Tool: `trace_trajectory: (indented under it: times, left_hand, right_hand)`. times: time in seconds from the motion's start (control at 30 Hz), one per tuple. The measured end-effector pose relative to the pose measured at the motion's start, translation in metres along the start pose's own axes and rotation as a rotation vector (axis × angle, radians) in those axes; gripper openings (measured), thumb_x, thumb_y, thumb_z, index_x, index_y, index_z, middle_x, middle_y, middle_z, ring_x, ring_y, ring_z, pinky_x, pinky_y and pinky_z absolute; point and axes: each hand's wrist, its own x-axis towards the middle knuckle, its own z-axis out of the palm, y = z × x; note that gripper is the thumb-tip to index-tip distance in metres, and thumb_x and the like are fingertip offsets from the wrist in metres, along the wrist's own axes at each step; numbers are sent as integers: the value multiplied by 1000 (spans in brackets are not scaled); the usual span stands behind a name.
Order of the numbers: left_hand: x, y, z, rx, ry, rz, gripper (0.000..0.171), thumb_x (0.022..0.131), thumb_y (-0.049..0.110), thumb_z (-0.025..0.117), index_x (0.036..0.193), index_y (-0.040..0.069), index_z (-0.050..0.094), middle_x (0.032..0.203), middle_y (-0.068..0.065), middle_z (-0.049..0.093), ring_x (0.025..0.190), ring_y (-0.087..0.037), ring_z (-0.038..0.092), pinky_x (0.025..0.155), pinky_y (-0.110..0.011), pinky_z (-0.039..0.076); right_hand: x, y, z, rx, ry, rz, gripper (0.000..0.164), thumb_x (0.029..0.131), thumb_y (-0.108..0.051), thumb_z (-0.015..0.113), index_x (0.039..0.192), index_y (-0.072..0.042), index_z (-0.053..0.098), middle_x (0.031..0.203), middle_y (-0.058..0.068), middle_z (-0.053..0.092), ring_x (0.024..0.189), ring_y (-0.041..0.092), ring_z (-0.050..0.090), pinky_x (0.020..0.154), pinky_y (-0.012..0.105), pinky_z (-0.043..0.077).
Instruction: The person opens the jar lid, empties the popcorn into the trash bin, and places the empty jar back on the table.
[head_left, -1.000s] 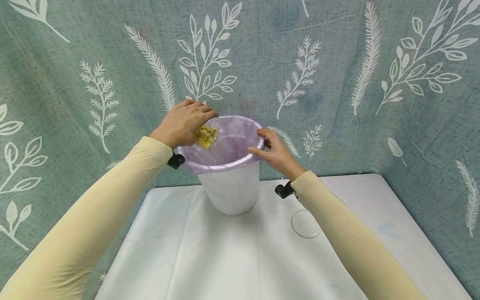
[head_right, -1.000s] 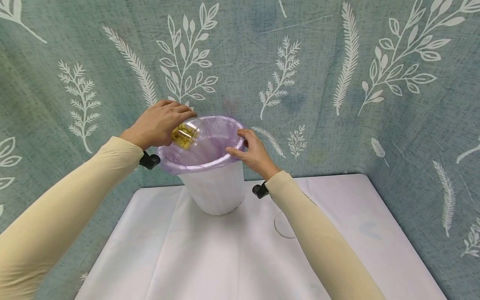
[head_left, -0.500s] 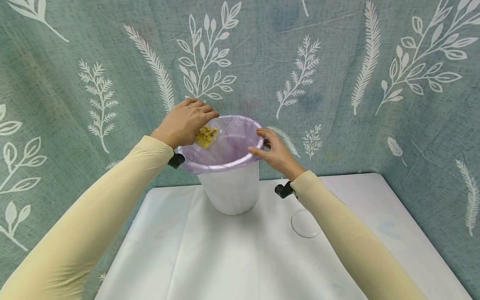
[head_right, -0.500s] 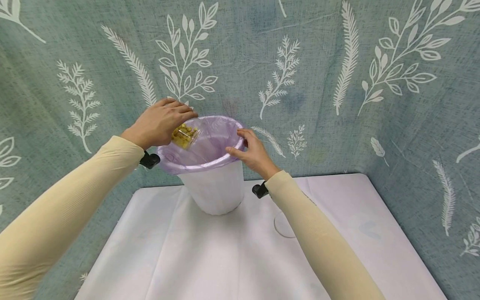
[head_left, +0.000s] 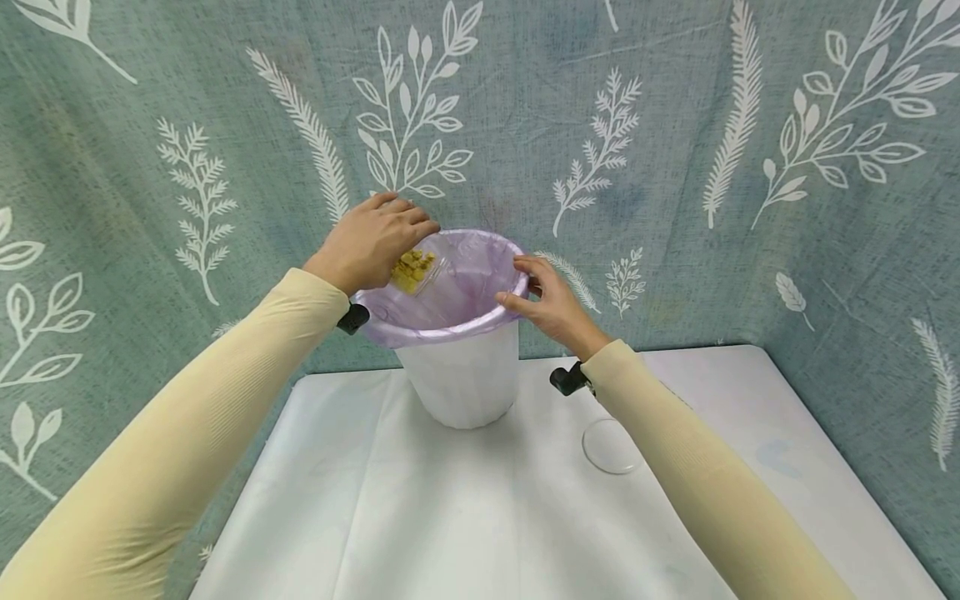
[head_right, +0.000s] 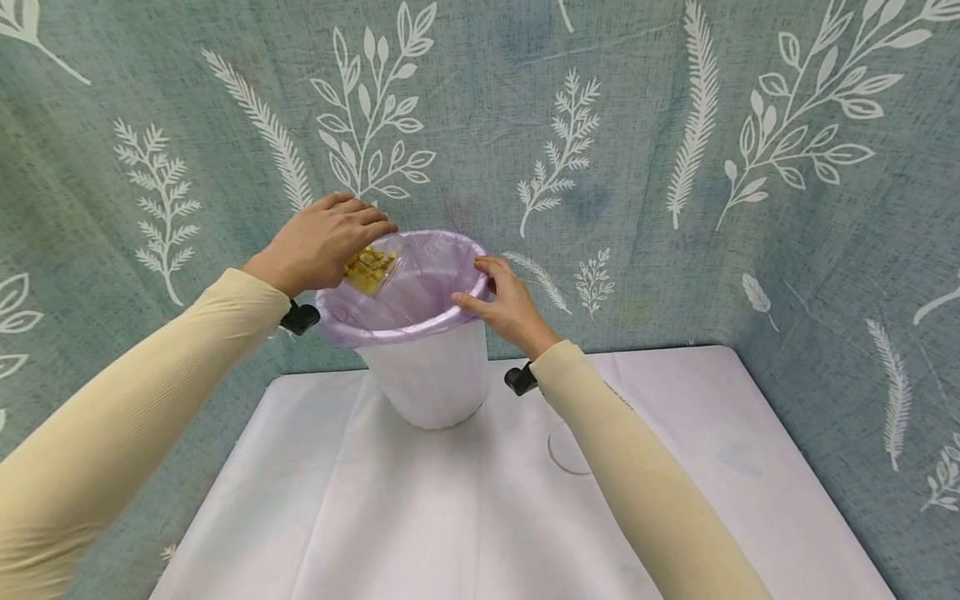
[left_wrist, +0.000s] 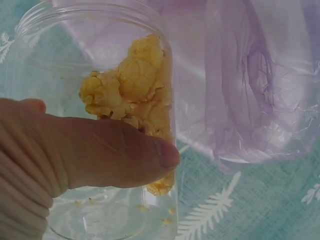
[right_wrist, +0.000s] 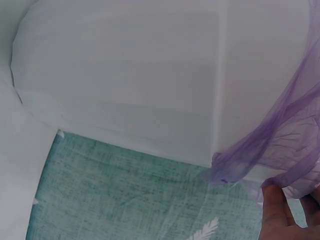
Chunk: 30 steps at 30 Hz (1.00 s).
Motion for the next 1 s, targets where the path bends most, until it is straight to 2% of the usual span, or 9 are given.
trace_trajectory:
  times: [0.27,1.0]
  left_hand:
    - [1,3,-2,36,-44,-8,74,72,-8,76,140,9,53,139,-13,56,134,-36,44,119,-52,21]
    - [6,5,-2,113,-48,39,71,73,-9,75,138,10,55,137,-10,58,133,-32,45,119,-51,20]
  right_hand:
    - [3,4,1,-36,12,-9,74,93,-39,68,151,-5,36,156,4,31,141,26,36,115,40,32]
    - [3,5,1,-51,19,5,75,93,-40,68,152,-7,36,156,2,32,141,25,37,115,38,32]
